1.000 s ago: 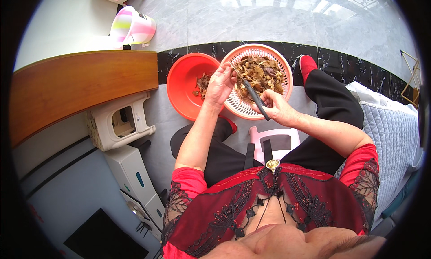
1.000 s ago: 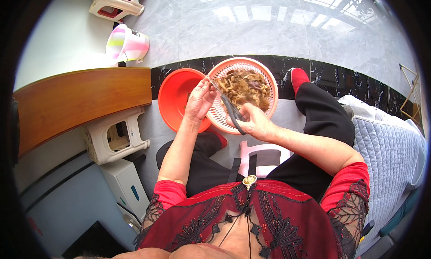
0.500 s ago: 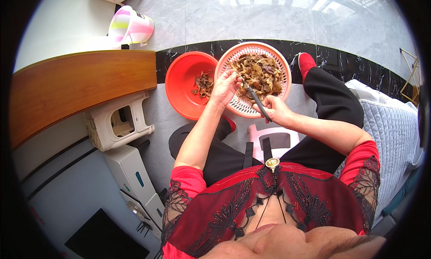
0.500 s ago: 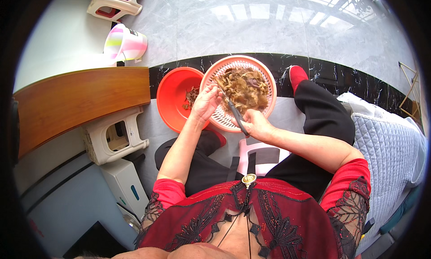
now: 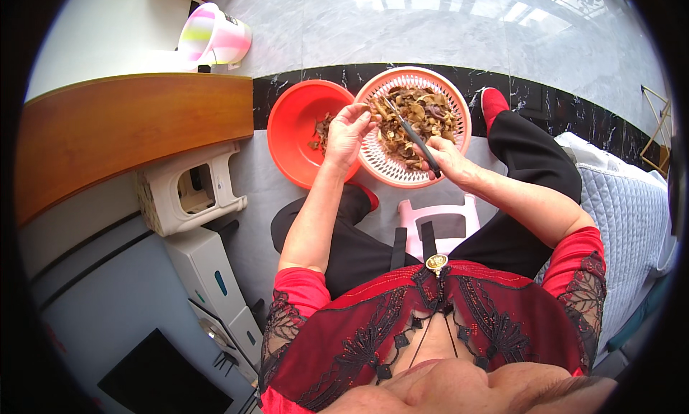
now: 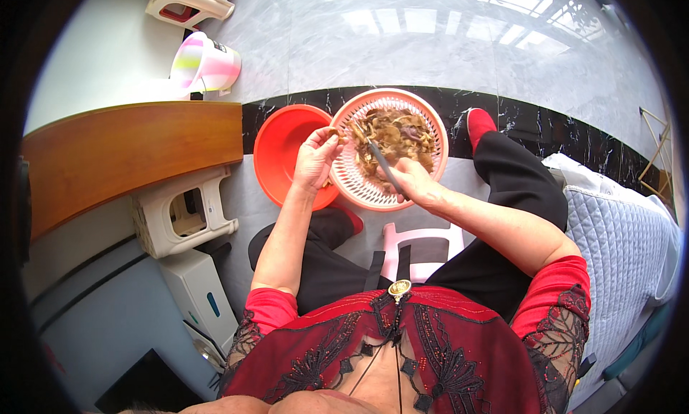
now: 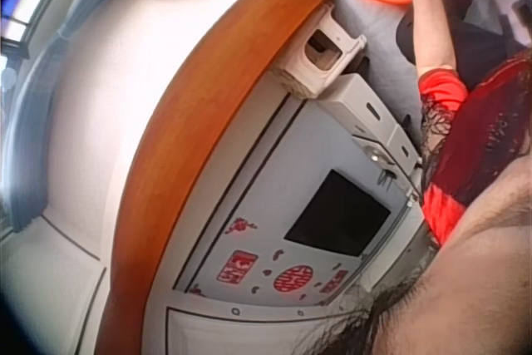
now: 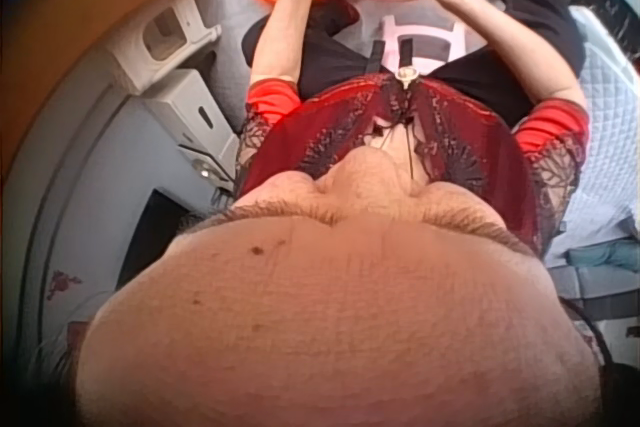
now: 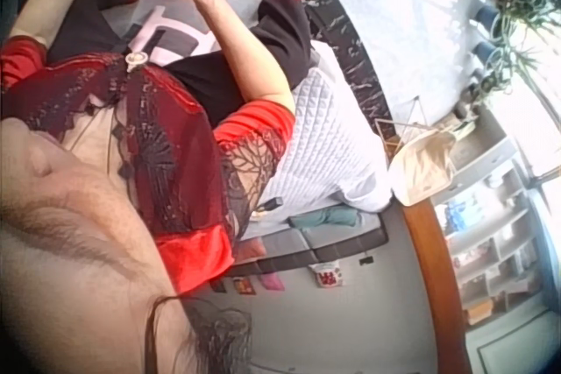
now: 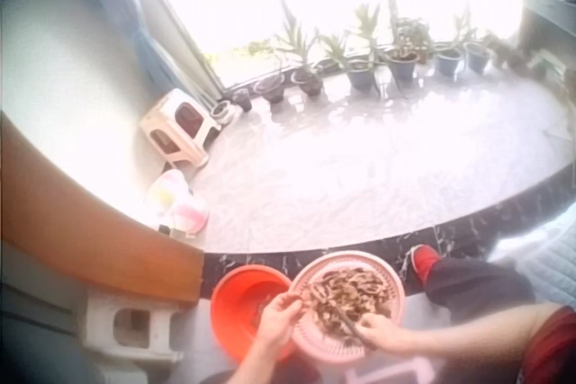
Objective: The person sits on the floor and uses scissors to trim the ends of dried mushrooms held in a pink basket, placing the trimmed pieces into a red bowl. The person handles the mushrooms one at a time, cutting and transferring them repeatedly.
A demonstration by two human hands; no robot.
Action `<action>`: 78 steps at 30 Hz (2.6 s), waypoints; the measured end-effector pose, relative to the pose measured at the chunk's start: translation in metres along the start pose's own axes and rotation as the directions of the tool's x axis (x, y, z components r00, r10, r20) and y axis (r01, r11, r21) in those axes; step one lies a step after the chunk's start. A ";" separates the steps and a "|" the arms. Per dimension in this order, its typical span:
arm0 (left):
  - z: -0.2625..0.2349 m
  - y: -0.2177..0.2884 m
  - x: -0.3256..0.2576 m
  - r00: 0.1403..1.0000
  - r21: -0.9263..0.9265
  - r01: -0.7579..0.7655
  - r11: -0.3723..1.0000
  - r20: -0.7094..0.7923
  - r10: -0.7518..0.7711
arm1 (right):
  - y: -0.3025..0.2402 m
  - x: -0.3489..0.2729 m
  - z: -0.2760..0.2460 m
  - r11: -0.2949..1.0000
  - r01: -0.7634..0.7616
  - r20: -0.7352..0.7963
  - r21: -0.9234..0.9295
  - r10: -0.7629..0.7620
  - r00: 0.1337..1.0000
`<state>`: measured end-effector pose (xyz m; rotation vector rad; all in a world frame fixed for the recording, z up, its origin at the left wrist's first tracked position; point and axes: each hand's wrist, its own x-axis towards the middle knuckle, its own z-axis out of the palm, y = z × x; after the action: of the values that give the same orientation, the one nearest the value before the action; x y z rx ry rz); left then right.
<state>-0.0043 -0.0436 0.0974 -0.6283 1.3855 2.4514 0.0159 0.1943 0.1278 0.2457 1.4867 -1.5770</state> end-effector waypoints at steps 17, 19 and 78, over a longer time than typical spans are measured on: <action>-0.062 0.008 0.018 0.976 0.041 -0.006 0.999 -0.216 0.015 | -0.001 0.011 -0.001 1.000 0.023 0.033 0.012 -0.023 0.999; -0.096 0.009 0.029 0.921 0.012 -0.012 1.000 -0.388 0.016 | -0.003 0.014 -0.004 1.000 0.016 0.018 0.021 -0.016 1.000; 0.020 0.029 -0.023 0.938 0.024 0.220 0.975 0.269 -0.218 | -0.047 -0.020 -0.026 0.863 0.287 -0.042 -0.417 -0.334 0.942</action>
<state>-0.0011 -0.0419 0.1397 -0.4047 1.1362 2.2646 -0.0178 0.2190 0.1664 -0.1582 1.9822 -1.4702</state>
